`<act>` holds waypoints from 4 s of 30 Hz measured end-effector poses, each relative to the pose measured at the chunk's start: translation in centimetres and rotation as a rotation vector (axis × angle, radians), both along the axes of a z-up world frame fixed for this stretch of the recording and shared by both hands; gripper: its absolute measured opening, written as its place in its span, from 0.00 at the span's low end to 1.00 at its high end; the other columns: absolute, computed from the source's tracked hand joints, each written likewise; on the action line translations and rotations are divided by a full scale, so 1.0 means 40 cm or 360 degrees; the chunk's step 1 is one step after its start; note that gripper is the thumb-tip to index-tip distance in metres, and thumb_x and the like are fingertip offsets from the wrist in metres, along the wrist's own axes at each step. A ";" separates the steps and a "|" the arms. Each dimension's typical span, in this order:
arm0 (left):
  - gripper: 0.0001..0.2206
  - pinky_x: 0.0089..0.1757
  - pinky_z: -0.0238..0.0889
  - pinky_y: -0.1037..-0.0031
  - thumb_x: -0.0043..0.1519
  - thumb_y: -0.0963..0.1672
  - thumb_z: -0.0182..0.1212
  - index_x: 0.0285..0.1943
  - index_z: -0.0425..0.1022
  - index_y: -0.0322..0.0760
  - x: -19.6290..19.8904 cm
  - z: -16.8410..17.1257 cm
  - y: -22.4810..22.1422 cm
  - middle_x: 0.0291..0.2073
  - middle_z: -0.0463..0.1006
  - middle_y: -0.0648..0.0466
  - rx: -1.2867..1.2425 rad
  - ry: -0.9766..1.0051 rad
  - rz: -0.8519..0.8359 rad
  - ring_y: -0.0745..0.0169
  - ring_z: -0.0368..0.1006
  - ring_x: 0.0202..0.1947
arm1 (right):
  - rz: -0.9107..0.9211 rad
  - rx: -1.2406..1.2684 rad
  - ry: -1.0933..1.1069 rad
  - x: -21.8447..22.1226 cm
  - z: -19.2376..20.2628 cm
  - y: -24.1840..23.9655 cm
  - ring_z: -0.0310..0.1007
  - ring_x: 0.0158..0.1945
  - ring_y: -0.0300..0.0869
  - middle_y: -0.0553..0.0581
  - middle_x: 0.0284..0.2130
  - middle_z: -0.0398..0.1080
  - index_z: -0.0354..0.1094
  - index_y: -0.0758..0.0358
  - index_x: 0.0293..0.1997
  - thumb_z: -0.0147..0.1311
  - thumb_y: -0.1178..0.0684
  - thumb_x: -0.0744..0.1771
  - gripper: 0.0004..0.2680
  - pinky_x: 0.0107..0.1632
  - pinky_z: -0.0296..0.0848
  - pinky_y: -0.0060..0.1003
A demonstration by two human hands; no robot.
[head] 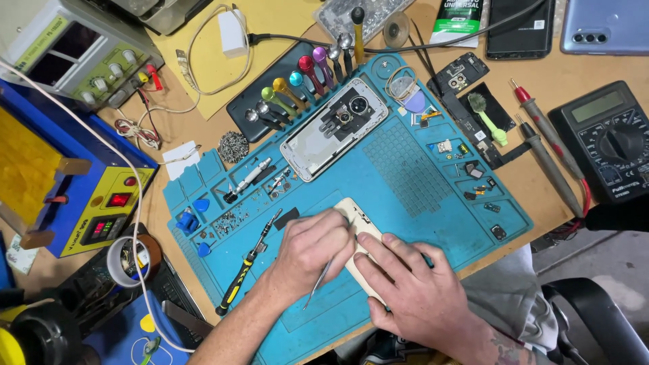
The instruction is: Cleaning adhesive residue from a smartphone back cover using a precision scraping tool on a repair bench.
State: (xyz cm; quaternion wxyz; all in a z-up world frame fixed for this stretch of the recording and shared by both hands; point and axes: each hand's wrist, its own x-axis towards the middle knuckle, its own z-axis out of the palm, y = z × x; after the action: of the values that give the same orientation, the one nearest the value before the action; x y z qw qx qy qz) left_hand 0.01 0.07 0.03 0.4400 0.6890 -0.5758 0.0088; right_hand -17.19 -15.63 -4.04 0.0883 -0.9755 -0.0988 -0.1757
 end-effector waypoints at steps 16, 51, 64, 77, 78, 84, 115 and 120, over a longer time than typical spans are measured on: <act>0.17 0.27 0.48 0.66 0.73 0.33 0.53 0.31 0.56 0.33 0.000 0.002 0.002 0.28 0.56 0.50 0.0035 0.0043 -0.0029 0.53 0.52 0.25 | 0.0001 0.0004 -0.0002 0.002 -0.002 0.001 0.72 0.67 0.44 0.48 0.72 0.72 0.74 0.47 0.68 0.48 0.40 0.65 0.23 0.58 0.68 0.46; 0.17 0.26 0.44 0.67 0.74 0.33 0.48 0.31 0.56 0.36 -0.001 -0.005 0.000 0.28 0.55 0.52 0.0054 -0.0001 -0.0069 0.56 0.50 0.25 | 0.0008 0.0074 -0.0040 0.001 -0.006 0.005 0.77 0.63 0.46 0.51 0.66 0.76 0.77 0.46 0.67 0.45 0.42 0.70 0.19 0.59 0.71 0.47; 0.16 0.27 0.48 0.65 0.75 0.34 0.49 0.31 0.56 0.35 -0.002 0.000 -0.001 0.28 0.56 0.51 0.0059 -0.0011 -0.0036 0.54 0.51 0.26 | -0.0003 0.0070 -0.0069 0.004 -0.005 0.007 0.77 0.63 0.46 0.50 0.66 0.76 0.77 0.46 0.66 0.45 0.43 0.68 0.20 0.59 0.71 0.46; 0.16 0.28 0.54 0.66 0.72 0.32 0.53 0.30 0.58 0.32 0.000 -0.011 -0.002 0.27 0.58 0.49 0.0002 -0.0020 0.0017 0.52 0.53 0.26 | 0.0023 0.0100 -0.0027 -0.003 -0.009 0.007 0.76 0.65 0.48 0.52 0.68 0.75 0.77 0.47 0.66 0.46 0.41 0.70 0.19 0.58 0.72 0.48; 0.16 0.28 0.54 0.66 0.72 0.32 0.53 0.30 0.58 0.32 -0.003 -0.010 -0.002 0.27 0.58 0.49 0.0004 -0.0015 0.0018 0.52 0.53 0.26 | 0.0024 0.0103 -0.0022 -0.004 -0.009 0.007 0.76 0.65 0.48 0.52 0.68 0.75 0.77 0.47 0.66 0.46 0.41 0.70 0.19 0.58 0.72 0.48; 0.16 0.29 0.57 0.65 0.73 0.32 0.56 0.31 0.60 0.32 -0.006 -0.004 -0.008 0.28 0.61 0.48 -0.0010 -0.0014 0.0062 0.51 0.57 0.26 | 0.0022 0.0091 -0.0019 -0.008 -0.017 0.008 0.76 0.66 0.49 0.51 0.69 0.74 0.76 0.47 0.66 0.49 0.41 0.69 0.19 0.59 0.72 0.48; 0.16 0.28 0.52 0.64 0.74 0.34 0.54 0.32 0.58 0.33 -0.016 -0.016 0.007 0.27 0.57 0.51 0.0005 -0.0024 0.0079 0.53 0.54 0.25 | 0.0035 0.0061 -0.0085 -0.009 -0.018 0.009 0.76 0.64 0.51 0.53 0.69 0.74 0.74 0.49 0.68 0.54 0.41 0.66 0.21 0.60 0.73 0.50; 0.16 0.28 0.52 0.64 0.73 0.34 0.56 0.32 0.58 0.34 -0.024 -0.017 0.010 0.27 0.58 0.50 0.0001 -0.0042 0.0127 0.54 0.54 0.25 | 0.0045 0.0036 -0.0074 -0.015 -0.014 0.009 0.75 0.66 0.51 0.53 0.69 0.73 0.74 0.49 0.68 0.56 0.41 0.65 0.22 0.60 0.72 0.51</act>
State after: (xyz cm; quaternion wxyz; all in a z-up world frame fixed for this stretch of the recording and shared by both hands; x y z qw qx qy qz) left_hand -0.96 0.45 -0.66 0.4315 0.7113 -0.5537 0.0352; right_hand -17.77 -15.26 -4.61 0.0996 -0.9686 -0.1125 -0.1982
